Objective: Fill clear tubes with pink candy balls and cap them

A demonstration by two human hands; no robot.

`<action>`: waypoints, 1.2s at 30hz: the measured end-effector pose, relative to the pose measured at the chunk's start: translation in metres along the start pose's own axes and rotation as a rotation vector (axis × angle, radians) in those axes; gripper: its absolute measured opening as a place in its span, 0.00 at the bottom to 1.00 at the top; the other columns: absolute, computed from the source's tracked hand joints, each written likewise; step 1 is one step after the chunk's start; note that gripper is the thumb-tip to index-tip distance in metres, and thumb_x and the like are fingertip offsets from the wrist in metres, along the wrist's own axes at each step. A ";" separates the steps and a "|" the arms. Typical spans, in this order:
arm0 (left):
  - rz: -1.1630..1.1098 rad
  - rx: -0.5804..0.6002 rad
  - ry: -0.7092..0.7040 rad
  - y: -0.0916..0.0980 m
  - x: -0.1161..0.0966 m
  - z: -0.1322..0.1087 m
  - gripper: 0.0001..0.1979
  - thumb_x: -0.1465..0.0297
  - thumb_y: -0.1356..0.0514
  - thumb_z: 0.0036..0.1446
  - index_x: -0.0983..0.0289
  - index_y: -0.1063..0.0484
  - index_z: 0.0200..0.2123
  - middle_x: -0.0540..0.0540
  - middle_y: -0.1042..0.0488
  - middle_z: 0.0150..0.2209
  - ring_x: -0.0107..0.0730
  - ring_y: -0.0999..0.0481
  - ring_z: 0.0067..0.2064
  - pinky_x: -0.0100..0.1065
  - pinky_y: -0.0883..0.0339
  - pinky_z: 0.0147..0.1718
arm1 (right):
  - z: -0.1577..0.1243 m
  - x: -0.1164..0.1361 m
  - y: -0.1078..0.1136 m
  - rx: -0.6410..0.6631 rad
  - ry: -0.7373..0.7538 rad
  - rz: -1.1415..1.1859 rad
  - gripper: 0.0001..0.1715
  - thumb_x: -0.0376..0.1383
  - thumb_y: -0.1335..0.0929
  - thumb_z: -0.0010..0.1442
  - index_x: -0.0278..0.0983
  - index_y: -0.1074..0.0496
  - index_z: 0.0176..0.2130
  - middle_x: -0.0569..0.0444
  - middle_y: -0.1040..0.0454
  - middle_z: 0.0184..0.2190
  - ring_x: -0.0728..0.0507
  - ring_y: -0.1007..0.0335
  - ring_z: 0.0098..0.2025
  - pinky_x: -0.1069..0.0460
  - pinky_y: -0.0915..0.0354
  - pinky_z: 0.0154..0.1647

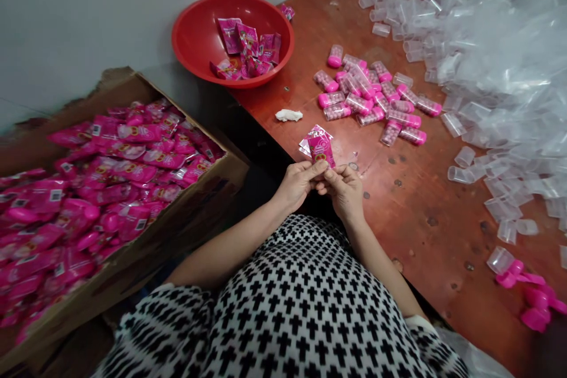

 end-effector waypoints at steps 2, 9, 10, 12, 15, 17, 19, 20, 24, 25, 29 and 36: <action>-0.039 -0.064 -0.092 0.009 -0.016 -0.009 0.19 0.59 0.31 0.43 0.68 0.30 0.24 0.53 0.26 0.24 0.27 0.27 0.24 0.29 0.32 0.22 | -0.001 0.002 -0.006 0.036 0.003 -0.011 0.17 0.40 0.24 0.46 0.38 0.34 0.30 0.59 0.22 0.22 0.50 0.28 0.19 0.57 0.30 0.20; 0.128 -0.493 -0.775 0.086 -0.115 -0.057 0.32 0.42 0.54 0.55 0.57 0.30 0.49 0.55 0.23 0.47 0.35 0.24 0.50 0.39 0.32 0.51 | 0.000 0.016 0.000 0.068 0.036 -0.164 0.14 0.41 0.27 0.51 0.38 0.32 0.33 0.58 0.22 0.25 0.51 0.27 0.22 0.57 0.31 0.22; 0.244 -0.493 -0.792 0.089 -0.117 -0.052 0.32 0.43 0.54 0.56 0.57 0.31 0.51 0.55 0.24 0.49 0.36 0.25 0.51 0.41 0.33 0.52 | 0.001 0.017 0.002 0.058 0.036 -0.184 0.13 0.41 0.27 0.52 0.37 0.32 0.33 0.58 0.22 0.24 0.51 0.28 0.21 0.57 0.31 0.22; 0.568 -0.436 -0.791 0.081 -0.111 -0.028 0.28 0.47 0.49 0.57 0.58 0.31 0.53 0.57 0.26 0.52 0.38 0.27 0.53 0.44 0.36 0.55 | 0.003 0.019 0.005 0.046 0.035 -0.221 0.14 0.43 0.28 0.53 0.37 0.32 0.32 0.58 0.23 0.24 0.52 0.29 0.21 0.57 0.32 0.21; 1.098 -0.234 -0.788 0.049 -0.085 0.017 0.22 0.57 0.39 0.54 0.61 0.27 0.49 0.59 0.31 0.57 0.43 0.36 0.61 0.49 0.49 0.62 | 0.004 0.022 0.005 0.057 0.031 -0.278 0.14 0.44 0.28 0.53 0.37 0.32 0.31 0.58 0.24 0.23 0.52 0.30 0.20 0.57 0.32 0.22; 1.279 -0.144 -0.771 0.033 -0.069 0.041 0.17 0.62 0.37 0.53 0.60 0.25 0.46 0.58 0.32 0.58 0.45 0.41 0.64 0.53 0.57 0.64 | 0.004 0.025 0.005 0.067 0.027 -0.308 0.14 0.44 0.29 0.53 0.37 0.32 0.30 0.57 0.24 0.23 0.52 0.30 0.20 0.57 0.33 0.22; 1.304 -0.120 -0.754 0.027 -0.061 0.055 0.12 0.67 0.36 0.52 0.59 0.23 0.42 0.57 0.29 0.56 0.46 0.43 0.65 0.54 0.61 0.64 | 0.004 0.028 0.007 0.077 0.021 -0.331 0.14 0.44 0.29 0.53 0.37 0.32 0.30 0.57 0.24 0.22 0.52 0.30 0.20 0.57 0.33 0.23; 1.281 -0.127 -0.753 0.028 -0.059 0.058 0.10 0.69 0.36 0.53 0.59 0.22 0.40 0.57 0.28 0.54 0.45 0.43 0.65 0.54 0.62 0.64 | 0.005 0.030 0.008 0.083 0.020 -0.341 0.14 0.44 0.29 0.53 0.37 0.32 0.29 0.57 0.24 0.22 0.52 0.31 0.21 0.57 0.33 0.23; 1.169 -0.172 -0.761 0.035 -0.056 0.061 0.07 0.70 0.39 0.54 0.57 0.22 0.37 0.55 0.25 0.51 0.42 0.41 0.64 0.55 0.64 0.64 | 0.017 0.035 0.009 0.110 0.035 -0.414 0.15 0.45 0.29 0.53 0.37 0.32 0.29 0.58 0.25 0.23 0.52 0.31 0.22 0.57 0.34 0.23; 1.138 -0.177 -0.759 0.036 -0.054 0.060 0.07 0.70 0.39 0.55 0.57 0.22 0.37 0.54 0.25 0.51 0.41 0.40 0.64 0.55 0.64 0.64 | 0.022 0.037 0.009 0.101 0.051 -0.437 0.15 0.45 0.29 0.53 0.36 0.32 0.29 0.58 0.26 0.23 0.52 0.31 0.23 0.57 0.34 0.24; 0.956 -0.204 -0.761 0.032 -0.052 0.049 0.07 0.71 0.39 0.54 0.57 0.22 0.36 0.53 0.26 0.52 0.37 0.41 0.64 0.53 0.57 0.64 | 0.045 0.040 0.007 -0.009 0.146 -0.415 0.20 0.45 0.27 0.50 0.37 0.32 0.38 0.57 0.25 0.32 0.51 0.29 0.31 0.57 0.33 0.27; 0.645 -0.169 -0.623 0.016 -0.053 0.020 0.14 0.67 0.34 0.50 0.57 0.23 0.42 0.52 0.24 0.50 0.37 0.30 0.57 0.40 0.40 0.58 | 0.061 0.041 0.001 -0.011 0.150 -0.189 0.23 0.39 0.25 0.45 0.38 0.34 0.39 0.63 0.27 0.24 0.54 0.33 0.23 0.58 0.36 0.24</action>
Point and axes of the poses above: each hand's wrist, its own z-axis towards the middle knuckle, its own y-axis out of the back of the hand, x = y × z, the point moved 6 cm from there along z, towards the middle knuckle
